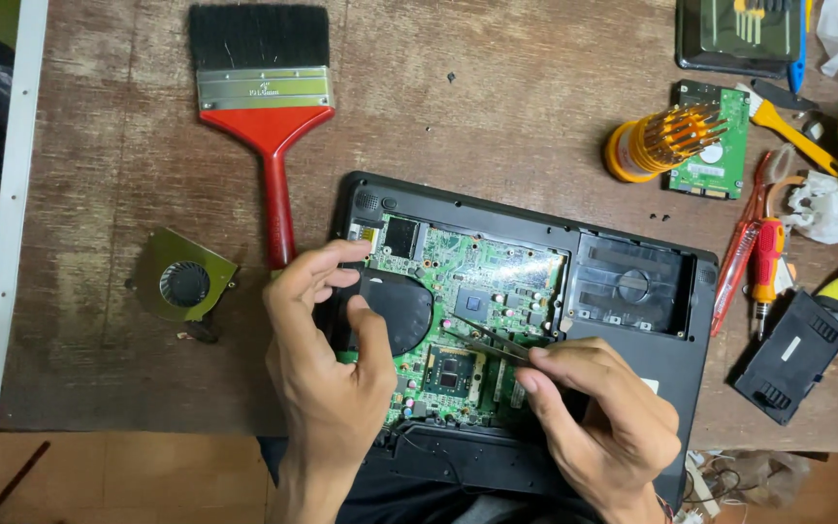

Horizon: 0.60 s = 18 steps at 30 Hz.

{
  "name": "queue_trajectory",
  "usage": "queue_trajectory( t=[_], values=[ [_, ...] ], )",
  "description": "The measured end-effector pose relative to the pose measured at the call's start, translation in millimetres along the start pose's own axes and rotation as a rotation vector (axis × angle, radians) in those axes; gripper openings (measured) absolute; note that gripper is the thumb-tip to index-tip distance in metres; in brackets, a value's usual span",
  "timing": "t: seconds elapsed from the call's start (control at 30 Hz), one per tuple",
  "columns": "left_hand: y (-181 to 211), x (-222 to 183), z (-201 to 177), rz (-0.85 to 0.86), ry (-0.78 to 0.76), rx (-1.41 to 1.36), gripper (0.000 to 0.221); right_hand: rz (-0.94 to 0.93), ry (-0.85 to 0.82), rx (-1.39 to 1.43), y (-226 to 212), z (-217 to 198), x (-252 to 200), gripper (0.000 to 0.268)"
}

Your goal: The person works on a laptop with its back cover removed, using a screwdriver and tweezers to unscrew and lift out internal components. They remove the hard drive, disconnect and lift the optical drive and other parts, set components on the workbench, and reposition the laptop chassis while continuing to work on the internals.

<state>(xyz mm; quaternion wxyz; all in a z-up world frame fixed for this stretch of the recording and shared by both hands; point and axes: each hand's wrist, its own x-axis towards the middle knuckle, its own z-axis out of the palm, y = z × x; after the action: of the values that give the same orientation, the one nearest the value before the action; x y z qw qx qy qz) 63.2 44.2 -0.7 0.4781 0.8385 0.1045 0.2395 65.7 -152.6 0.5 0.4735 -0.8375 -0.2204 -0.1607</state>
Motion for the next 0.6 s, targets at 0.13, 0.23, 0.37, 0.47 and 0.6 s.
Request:
queue_trajectory(
  t=[0.13,0.23,0.37,0.47,0.6],
  values=[
    [0.2,0.6,1.1,-0.014,-0.012,0.009,0.033,0.002,0.017,-0.021,0.0,0.9,-0.2,0.014],
    [1.0,2.2,2.9,0.043,-0.010,-0.080,0.035,0.023,0.039,-0.037,1.1,1.0,-3.9,0.017],
    [1.5,3.2,2.9,0.064,-0.018,-0.060,0.035,0.042,0.060,-0.046,-2.1,0.9,-0.4,0.024],
    [1.2,3.7,3.3,0.073,-0.023,-0.064,0.035,0.019,0.050,-0.061,-5.4,1.2,4.5,0.021],
    [1.3,3.1,3.0,0.066,-0.028,-0.063,0.034,0.018,0.072,-0.049,-3.7,1.4,2.5,0.018]
  ],
)
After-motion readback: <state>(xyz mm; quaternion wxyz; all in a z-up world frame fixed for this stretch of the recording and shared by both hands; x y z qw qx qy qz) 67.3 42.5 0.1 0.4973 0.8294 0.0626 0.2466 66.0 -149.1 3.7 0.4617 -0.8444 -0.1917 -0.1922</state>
